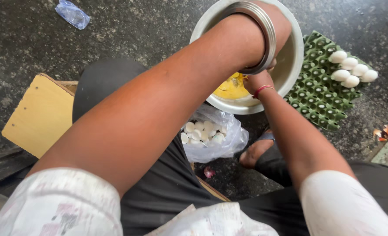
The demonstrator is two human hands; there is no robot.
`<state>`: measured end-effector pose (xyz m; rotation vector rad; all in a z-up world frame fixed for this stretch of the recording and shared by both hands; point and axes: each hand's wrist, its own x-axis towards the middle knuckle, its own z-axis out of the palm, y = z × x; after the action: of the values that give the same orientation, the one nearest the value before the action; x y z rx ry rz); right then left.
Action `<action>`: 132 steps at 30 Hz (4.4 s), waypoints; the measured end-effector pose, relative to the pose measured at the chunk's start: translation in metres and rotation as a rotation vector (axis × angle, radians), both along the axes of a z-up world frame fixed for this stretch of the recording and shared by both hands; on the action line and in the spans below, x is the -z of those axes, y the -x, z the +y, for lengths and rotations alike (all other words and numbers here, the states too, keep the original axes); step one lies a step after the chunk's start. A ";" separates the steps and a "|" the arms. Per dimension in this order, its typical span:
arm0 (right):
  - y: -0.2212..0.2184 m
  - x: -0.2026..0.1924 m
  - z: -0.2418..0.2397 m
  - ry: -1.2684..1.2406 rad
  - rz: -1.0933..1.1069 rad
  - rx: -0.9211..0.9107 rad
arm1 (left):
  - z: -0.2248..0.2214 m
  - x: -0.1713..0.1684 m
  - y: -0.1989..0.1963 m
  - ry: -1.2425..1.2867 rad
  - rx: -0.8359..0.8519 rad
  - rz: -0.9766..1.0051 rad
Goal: The person cracks several eggs one by one into a large bowl and places the empty shells into a plastic bag.
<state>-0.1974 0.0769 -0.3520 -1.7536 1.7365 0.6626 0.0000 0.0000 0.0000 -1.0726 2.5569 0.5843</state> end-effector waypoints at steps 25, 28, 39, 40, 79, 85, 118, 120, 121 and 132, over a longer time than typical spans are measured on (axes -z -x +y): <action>-0.007 -0.016 -0.029 0.473 -0.202 0.124 | -0.008 -0.008 0.008 -0.066 -0.059 -0.013; 0.010 -0.070 -0.023 0.368 -0.311 0.268 | -0.015 -0.005 0.029 -0.038 -0.059 0.056; 0.016 -0.317 0.018 1.000 -0.329 -0.123 | -0.046 0.008 0.020 -0.006 -0.118 0.177; 0.014 -0.322 0.021 1.010 -0.333 -0.125 | -0.043 0.006 0.013 0.051 -0.091 0.133; 0.019 -0.328 0.010 1.235 -1.181 0.185 | -0.022 0.038 -0.012 -0.061 -0.017 -0.160; 0.004 -0.302 -0.001 1.171 -0.941 -0.042 | -0.026 0.032 -0.012 -0.048 -0.034 -0.166; 0.179 -0.218 -0.041 0.416 -0.027 0.030 | 0.000 0.037 -0.009 -0.091 0.119 -0.157; 0.243 -0.173 -0.050 0.198 0.024 -0.049 | 0.005 0.035 -0.004 -0.107 0.118 -0.206; 0.269 -0.145 -0.048 0.105 0.029 -0.089 | 0.006 0.033 -0.003 -0.137 0.125 -0.266; 0.289 -0.088 0.018 0.232 0.058 0.443 | 0.003 0.039 0.016 -0.208 0.132 -0.300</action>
<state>-0.4860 0.0950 -0.2645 -1.4224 2.2194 0.3321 -0.0164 0.0027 -0.0388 -0.8424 2.2323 0.5902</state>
